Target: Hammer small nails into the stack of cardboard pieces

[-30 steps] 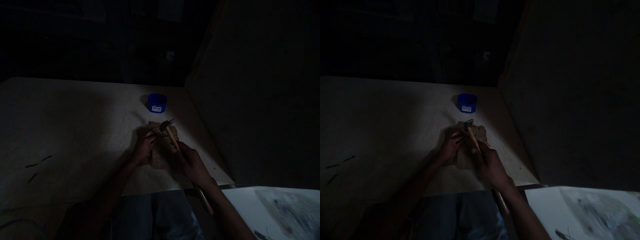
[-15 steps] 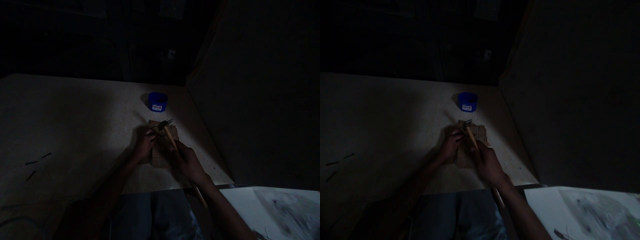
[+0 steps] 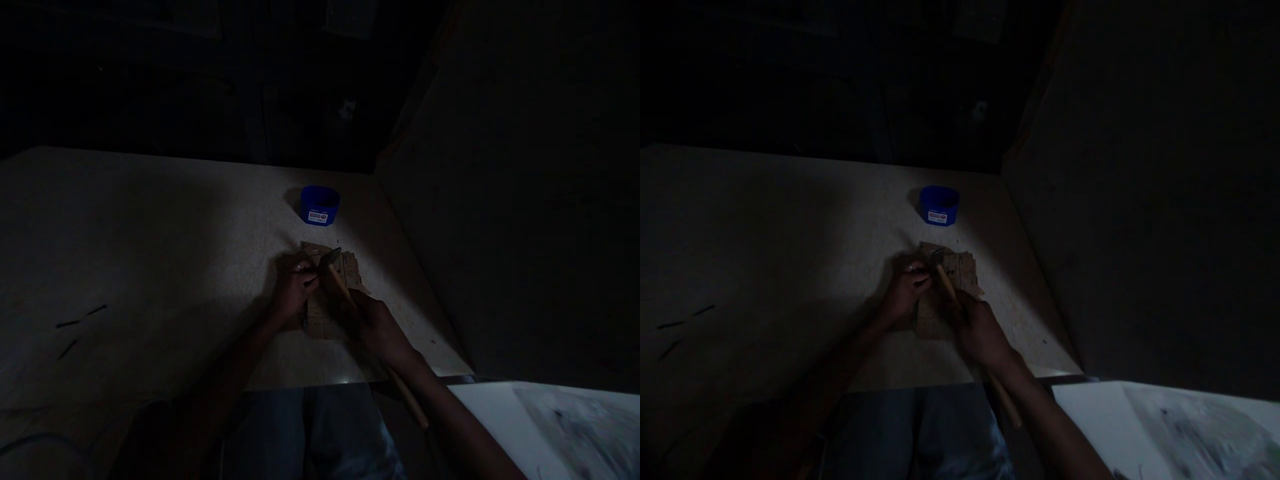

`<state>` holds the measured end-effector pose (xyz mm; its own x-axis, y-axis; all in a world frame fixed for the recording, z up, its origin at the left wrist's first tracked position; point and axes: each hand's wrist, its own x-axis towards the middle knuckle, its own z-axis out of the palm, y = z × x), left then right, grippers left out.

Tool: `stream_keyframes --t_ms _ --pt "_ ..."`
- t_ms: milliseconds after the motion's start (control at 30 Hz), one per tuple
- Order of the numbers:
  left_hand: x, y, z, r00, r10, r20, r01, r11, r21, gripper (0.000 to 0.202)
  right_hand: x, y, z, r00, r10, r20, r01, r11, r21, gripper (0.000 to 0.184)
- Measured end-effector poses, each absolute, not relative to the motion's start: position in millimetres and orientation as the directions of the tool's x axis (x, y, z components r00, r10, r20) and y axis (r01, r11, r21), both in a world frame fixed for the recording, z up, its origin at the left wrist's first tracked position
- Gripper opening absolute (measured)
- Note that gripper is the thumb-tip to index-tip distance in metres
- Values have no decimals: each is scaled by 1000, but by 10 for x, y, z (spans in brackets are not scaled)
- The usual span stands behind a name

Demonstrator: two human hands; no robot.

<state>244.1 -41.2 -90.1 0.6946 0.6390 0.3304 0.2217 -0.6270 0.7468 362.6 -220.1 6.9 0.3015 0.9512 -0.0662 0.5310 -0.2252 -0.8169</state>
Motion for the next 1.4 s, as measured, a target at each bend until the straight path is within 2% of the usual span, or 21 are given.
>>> stream_keyframes --t_ms 133,333,467,633,700,833,1033,1200,1400 --pt "2441 -416 -912 689 641 338 190 -610 769 17 3633 -2225 82 342 940 -8 505 -191 -841 40" --pt "2452 -424 -935 674 655 343 198 -607 770 20 3653 -2167 126 274 958 -81 563 -228 -795 29" --pt "2459 -431 -905 670 666 329 194 -584 788 19 3643 -2177 120 305 952 -13 513 -176 -840 36" --pt "2457 -434 -859 667 679 307 199 -559 805 22 3661 -2150 65 276 956 -96 519 -232 -823 32" --pt "2465 -428 -859 663 684 305 198 -553 809 20 3664 -2160 58 282 957 -71 504 -211 -837 32" --pt "2493 -427 -883 648 697 307 188 -537 822 21 3588 -2190 -1 428 903 34 383 -147 -912 33" --pt "2489 -420 -916 625 716 311 204 -534 821 19 3385 -2034 -319 562 827 3 51 -31 -998 29" --pt "2487 -399 -941 639 694 332 167 -546 821 13 3346 -1956 -474 602 795 -78 -67 -47 -997 34" --pt "2505 -416 -964 601 733 318 149 -494 857 7 3383 -2012 -568 633 771 -60 -145 42 -989 31"
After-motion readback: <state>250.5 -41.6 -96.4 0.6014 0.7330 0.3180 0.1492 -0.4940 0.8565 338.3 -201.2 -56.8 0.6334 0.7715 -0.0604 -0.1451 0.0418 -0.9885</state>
